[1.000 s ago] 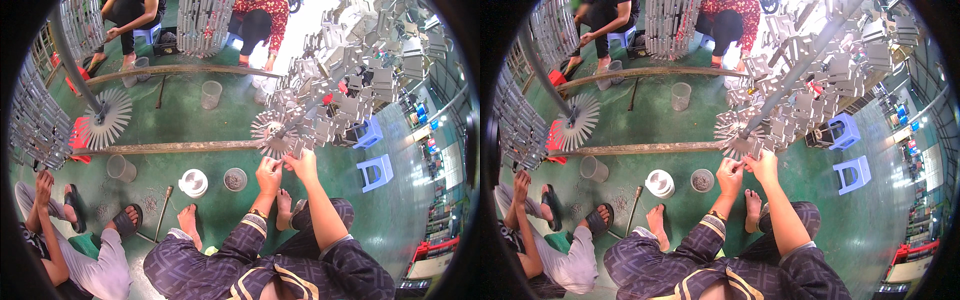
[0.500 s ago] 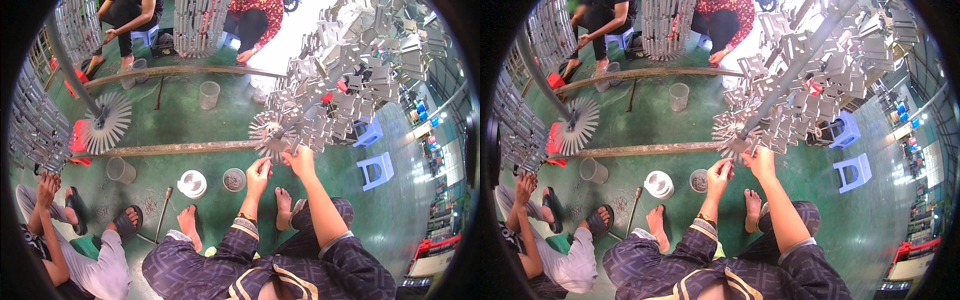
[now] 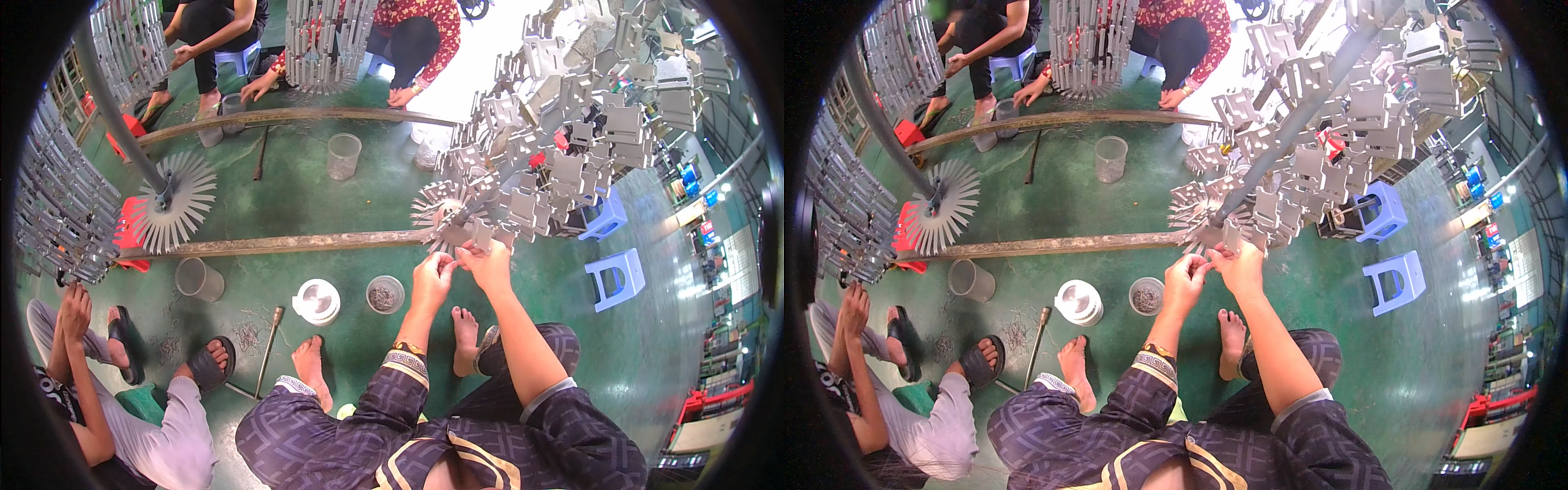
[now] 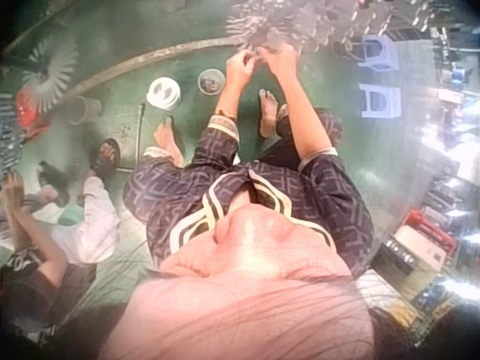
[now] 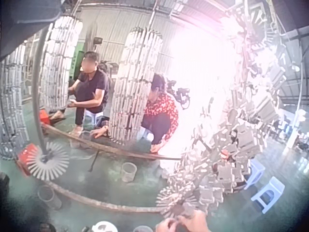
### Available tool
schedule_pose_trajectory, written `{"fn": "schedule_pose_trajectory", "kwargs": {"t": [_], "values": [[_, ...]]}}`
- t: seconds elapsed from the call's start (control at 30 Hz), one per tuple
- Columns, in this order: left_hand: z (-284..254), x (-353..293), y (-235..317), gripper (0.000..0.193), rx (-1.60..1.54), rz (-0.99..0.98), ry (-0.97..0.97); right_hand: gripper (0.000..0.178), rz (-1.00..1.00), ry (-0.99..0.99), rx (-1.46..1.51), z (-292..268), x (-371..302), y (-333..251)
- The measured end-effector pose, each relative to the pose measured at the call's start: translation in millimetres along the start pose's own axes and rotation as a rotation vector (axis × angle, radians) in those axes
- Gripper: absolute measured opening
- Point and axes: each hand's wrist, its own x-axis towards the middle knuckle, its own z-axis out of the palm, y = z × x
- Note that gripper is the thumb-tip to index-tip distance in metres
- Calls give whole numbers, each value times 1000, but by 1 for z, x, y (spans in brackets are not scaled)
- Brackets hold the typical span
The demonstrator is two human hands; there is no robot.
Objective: The person sits on the floor and assembles small metal components onto a vertical rack structure. They repeatedly pick up parts from a container and attach them to the rack using both hands.
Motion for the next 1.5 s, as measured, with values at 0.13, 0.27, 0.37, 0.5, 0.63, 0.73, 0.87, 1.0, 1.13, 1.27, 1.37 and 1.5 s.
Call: {"fn": "schedule_pose_trajectory", "kwargs": {"t": [0.13, 0.27, 0.37, 0.5, 0.63, 0.73, 0.87, 1.0, 1.13, 1.27, 1.37, 1.5], "values": [[3, -2, 1, 9, -25, -53, -2, 18, 40, 11, 20, -1, 2, -1], [2, -2, 5, 8, -34, -54, -34, 19, 70, 35, 39, -2, 1, -4], [2, -2, 6, 9, 12, -13, -28, 14, 14, 61, 25, 0, -2, -9], [6, -2, 4, 10, 118, 72, 25, 14, -18, 74, -7, 0, -3, -12], [3, -2, 7, 9, 47, -18, -8, 18, -22, 59, -35, -3, -4, -15], [4, -3, -1, 8, -158, -179, -48, 22, 18, 43, -41, -4, -4, -18], [-1, -1, -1, 7, -541, -304, -84, 23, 41, -4, -62, -6, -1, -15], [-6, 2, 5, 9, -595, -360, -101, 23, 56, -15, -55, -8, 2, -8], [-12, 3, 9, 11, -681, -447, -110, 26, 91, -8, -5, -8, 2, -4], [-17, 4, 13, 12, -662, -523, -90, 31, 42, 37, 35, -6, -4, -13], [-18, 4, 11, 13, -655, -554, -87, 30, -39, 102, -23, -5, -11, -26], [-19, 5, 11, 14, -665, -570, -87, 39, -77, 148, -34, -8, -6, -10]]}}
